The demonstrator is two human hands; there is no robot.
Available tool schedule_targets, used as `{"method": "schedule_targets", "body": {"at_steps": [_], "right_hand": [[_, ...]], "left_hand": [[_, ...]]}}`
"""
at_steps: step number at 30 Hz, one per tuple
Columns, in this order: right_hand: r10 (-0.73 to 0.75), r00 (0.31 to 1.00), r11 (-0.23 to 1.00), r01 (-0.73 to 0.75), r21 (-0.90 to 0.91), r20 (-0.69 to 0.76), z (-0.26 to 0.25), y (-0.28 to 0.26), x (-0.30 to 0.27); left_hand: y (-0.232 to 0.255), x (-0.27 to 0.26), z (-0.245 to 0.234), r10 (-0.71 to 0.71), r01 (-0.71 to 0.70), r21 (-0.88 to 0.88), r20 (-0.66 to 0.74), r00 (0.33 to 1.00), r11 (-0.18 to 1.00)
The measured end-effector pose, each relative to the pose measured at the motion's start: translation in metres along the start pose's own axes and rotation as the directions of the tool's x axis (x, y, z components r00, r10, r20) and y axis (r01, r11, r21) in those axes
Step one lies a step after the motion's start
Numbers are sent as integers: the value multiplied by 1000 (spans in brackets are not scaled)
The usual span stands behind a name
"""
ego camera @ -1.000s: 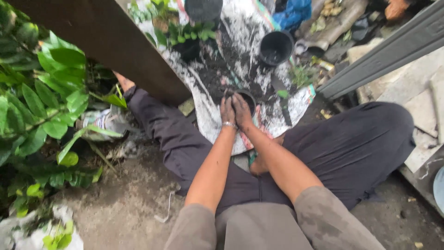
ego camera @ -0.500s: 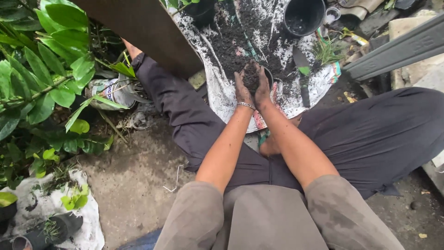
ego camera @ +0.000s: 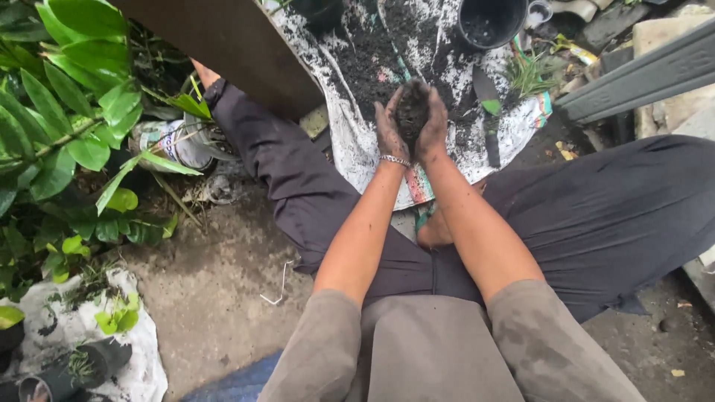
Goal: The person scoops soil from a large pile onto a tarp and fills a small black plastic pot. They use their hands to pack the soil down firmly inside the pot and then place a small green plant into the soil.
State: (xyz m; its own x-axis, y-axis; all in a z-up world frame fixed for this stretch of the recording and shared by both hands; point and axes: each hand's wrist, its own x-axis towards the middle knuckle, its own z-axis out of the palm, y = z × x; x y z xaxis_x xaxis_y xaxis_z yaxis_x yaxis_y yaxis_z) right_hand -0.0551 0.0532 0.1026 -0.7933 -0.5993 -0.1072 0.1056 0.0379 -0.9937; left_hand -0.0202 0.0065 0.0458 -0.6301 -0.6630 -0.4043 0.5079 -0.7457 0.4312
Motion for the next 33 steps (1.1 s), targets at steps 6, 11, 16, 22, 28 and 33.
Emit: {"method": "schedule_targets", "body": {"at_steps": [6, 11, 16, 22, 28, 33], "right_hand": [[-80, 994, 991, 87, 103, -72, -36, 62, 55], [-171, 962, 985, 169, -28, -215, -74, 125, 86], [-261, 934, 870, 119, -478, -243, -94, 151, 71], [-320, 943, 615, 285, -735, 98, -88, 133, 67], [-67, 939, 568, 315, -760, 338, -81, 135, 98], [-62, 940, 527, 317, -789, 336, -86, 213, 116]], "left_hand": [[1, 20, -35, 233, -205, 452, -7, 973, 868], [4, 24, -45, 294, -142, 927, 36, 955, 346], [-8, 21, -61, 412, -106, 984, 157, 897, -143], [-14, 36, -89, 501, 86, 945, 89, 861, -315], [-37, 96, -178, 212, 109, 987, -132, 968, 118], [10, 44, -113, 206, 106, 990, -85, 975, -96]]}}
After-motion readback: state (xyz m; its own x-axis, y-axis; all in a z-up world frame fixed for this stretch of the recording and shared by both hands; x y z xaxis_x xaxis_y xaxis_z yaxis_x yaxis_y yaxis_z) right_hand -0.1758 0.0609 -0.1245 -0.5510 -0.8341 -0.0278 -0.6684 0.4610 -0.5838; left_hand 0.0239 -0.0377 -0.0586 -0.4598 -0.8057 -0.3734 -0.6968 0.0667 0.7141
